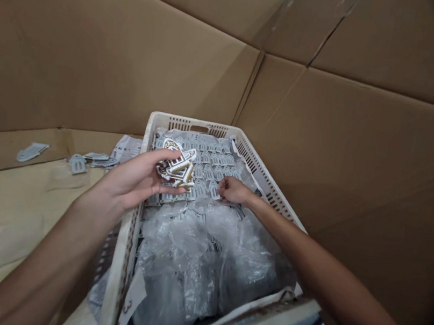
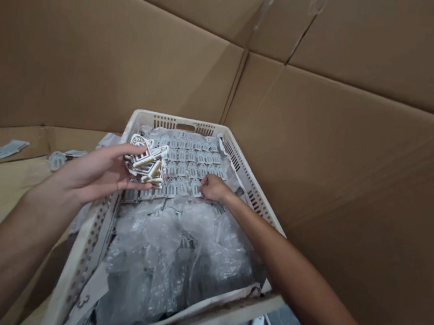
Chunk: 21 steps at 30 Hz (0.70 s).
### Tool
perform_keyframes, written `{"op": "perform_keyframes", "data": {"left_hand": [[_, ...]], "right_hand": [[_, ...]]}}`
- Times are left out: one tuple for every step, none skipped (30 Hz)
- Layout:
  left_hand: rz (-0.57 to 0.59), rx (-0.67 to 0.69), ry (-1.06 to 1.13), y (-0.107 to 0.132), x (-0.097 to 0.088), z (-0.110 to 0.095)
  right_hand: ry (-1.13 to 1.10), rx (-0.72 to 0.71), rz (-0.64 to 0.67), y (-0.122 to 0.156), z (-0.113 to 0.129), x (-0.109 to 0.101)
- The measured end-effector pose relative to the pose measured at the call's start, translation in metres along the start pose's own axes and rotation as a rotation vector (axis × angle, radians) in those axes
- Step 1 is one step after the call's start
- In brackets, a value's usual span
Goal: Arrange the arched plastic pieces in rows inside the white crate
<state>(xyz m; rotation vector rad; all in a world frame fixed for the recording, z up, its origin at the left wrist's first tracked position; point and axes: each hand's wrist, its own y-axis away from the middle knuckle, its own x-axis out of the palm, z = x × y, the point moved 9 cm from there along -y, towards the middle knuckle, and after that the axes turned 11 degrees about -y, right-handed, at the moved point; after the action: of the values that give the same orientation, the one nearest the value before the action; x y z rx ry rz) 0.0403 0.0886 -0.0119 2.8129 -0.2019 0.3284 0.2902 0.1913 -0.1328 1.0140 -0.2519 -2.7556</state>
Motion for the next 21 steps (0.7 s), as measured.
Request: {"op": "perform_keyframes", "data": {"left_hand": [[0.012,-0.006,-0.008,-0.001,0.001,0.001],[0.027,-0.01,-0.018,-0.002,0.001,0.002],[0.042,-0.01,-0.029,-0.003,0.002,0.003],[0.058,-0.005,-0.04,-0.004,0.004,0.004],[0.069,0.001,-0.051,-0.004,0.005,0.005],[0.074,0.007,-0.063,-0.005,0.006,0.006],[0.072,0.013,-0.077,-0.006,0.007,0.007],[0.065,0.02,-0.094,-0.006,0.007,0.009],[0.059,0.029,-0.12,-0.007,0.006,0.011],[0.057,0.043,-0.152,-0.007,0.007,0.012],[0.064,0.057,-0.19,-0.008,0.008,0.014],[0.083,0.069,-0.23,-0.008,0.009,0.016],[0.107,0.077,-0.269,-0.009,0.011,0.019],[0.134,0.084,-0.305,-0.008,0.014,0.021],[0.155,0.094,-0.341,-0.008,0.016,0.023],[0.168,0.104,-0.385,-0.007,0.019,0.024],[0.168,0.111,-0.444,-0.005,0.02,0.024],[0.154,0.111,-0.516,-0.003,0.021,0.023],[0.138,0.103,-0.594,-0.001,0.022,0.023],[0.126,0.087,-0.658,0.001,0.023,0.022],[0.125,0.072,-0.691,0.003,0.024,0.022]], "right_hand": [[0.021,-0.006,-0.008,-0.001,0.0,0.0],[0.041,-0.013,-0.017,-0.001,0.0,0.0],[0.06,-0.024,-0.028,-0.002,0.0,0.0],[0.076,-0.036,-0.041,-0.001,0.002,-0.001],[0.09,-0.05,-0.058,0.0,0.005,-0.002],[0.105,-0.067,-0.078,0.002,0.011,-0.005],[0.111,-0.1,-0.099,0.005,0.02,-0.009],[0.096,-0.156,-0.112,0.011,0.034,-0.013],[0.051,-0.231,-0.115,0.018,0.051,-0.017],[-0.022,-0.321,-0.105,0.028,0.071,-0.021],[-0.115,-0.414,-0.08,0.04,0.093,-0.023],[-0.216,-0.501,-0.046,0.053,0.114,-0.025],[-0.294,-0.567,-0.003,0.067,0.133,-0.024],[-0.333,-0.61,0.043,0.079,0.15,-0.022],[-0.336,-0.635,0.089,0.091,0.163,-0.016],[-0.317,-0.647,0.121,0.1,0.173,-0.011],[-0.289,-0.654,0.135,0.108,0.18,-0.006],[-0.263,-0.66,0.135,0.113,0.185,-0.003],[-0.244,-0.669,0.125,0.118,0.187,-0.003],[-0.24,-0.678,0.106,0.121,0.188,-0.004],[-0.247,-0.683,0.098,0.123,0.188,-0.007]]}}
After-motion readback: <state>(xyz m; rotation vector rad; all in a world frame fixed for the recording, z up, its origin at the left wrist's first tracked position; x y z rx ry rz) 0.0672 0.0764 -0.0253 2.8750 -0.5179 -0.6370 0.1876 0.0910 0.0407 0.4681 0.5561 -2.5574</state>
